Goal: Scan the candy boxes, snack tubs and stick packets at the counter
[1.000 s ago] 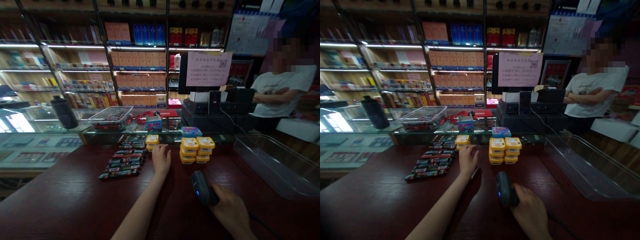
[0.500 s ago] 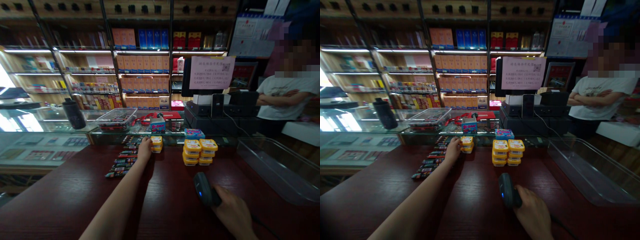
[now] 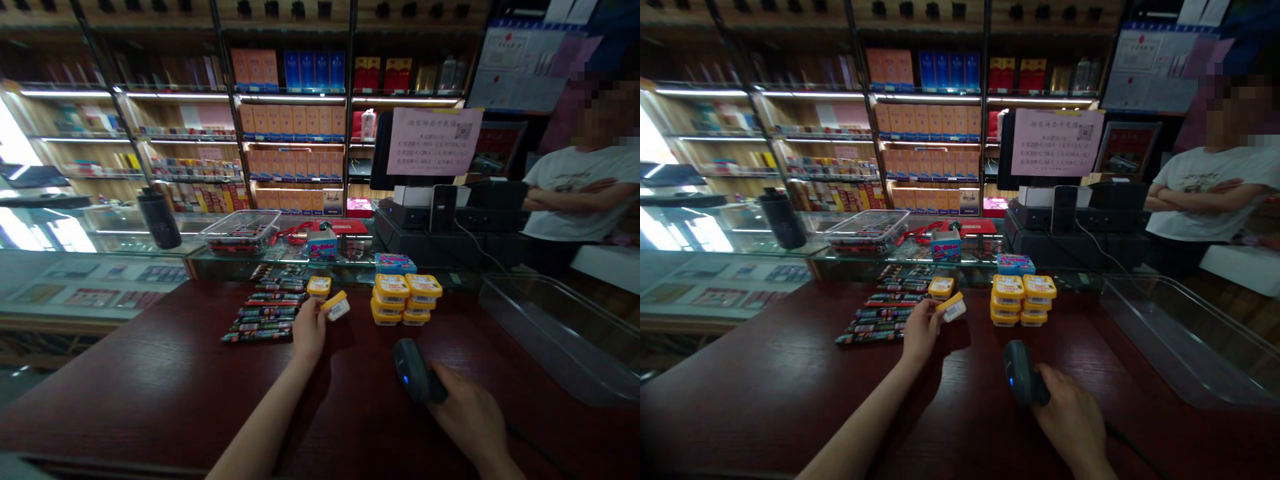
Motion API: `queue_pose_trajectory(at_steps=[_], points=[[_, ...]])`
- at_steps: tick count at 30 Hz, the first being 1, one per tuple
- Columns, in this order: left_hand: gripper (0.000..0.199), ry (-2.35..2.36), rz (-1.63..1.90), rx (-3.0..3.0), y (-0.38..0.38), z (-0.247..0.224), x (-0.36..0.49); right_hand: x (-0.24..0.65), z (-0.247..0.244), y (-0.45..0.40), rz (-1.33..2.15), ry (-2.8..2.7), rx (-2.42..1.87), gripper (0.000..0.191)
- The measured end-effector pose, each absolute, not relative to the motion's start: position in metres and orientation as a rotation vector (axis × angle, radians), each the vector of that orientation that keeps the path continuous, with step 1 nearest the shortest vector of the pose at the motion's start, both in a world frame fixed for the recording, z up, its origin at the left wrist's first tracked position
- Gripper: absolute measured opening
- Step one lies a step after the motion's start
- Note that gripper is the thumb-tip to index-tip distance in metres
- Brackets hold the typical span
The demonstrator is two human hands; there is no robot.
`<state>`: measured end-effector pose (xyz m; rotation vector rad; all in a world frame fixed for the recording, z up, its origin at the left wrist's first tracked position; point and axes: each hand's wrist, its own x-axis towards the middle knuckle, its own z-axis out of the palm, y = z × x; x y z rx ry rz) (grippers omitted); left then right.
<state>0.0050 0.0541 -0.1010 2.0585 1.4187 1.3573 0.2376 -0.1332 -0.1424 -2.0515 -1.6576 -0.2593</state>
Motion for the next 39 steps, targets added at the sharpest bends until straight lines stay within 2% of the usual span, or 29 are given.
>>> queue_pose_trajectory(at_steps=[6, 15, 25, 29, 34, 39], points=[[0.008, 1.315, 1.431, 1.893, 0.041, -0.123, 0.012, 0.231, -0.133, -0.137, -0.165, -1.674, -2.057, 0.031], [0.011, 1.397, 1.407, 1.943, 0.039, -0.130, 0.013, 0.197, -0.099, -0.135, 0.477, -1.475, -1.643, 0.035], [0.011, 1.356, 1.444, 1.966, 0.038, -0.130, 0.014, 0.189, -0.093, -0.135, 0.538, -1.476, -1.632, 0.034], [0.012, 1.344, 1.419, 1.936, 0.040, -0.132, 0.014, 0.193, -0.090, -0.135, 0.445, -1.537, -1.712, 0.034], [0.009, 1.252, 1.507, 1.900, 0.045, -0.135, 0.011, 0.212, -0.099, -0.129, -0.033, -1.695, -2.078, 0.027], [0.010, 1.065, 1.620, 1.938, 0.051, -0.134, 0.005, 0.232, -0.126, -0.124, -0.241, -1.810, -2.063, 0.028]])
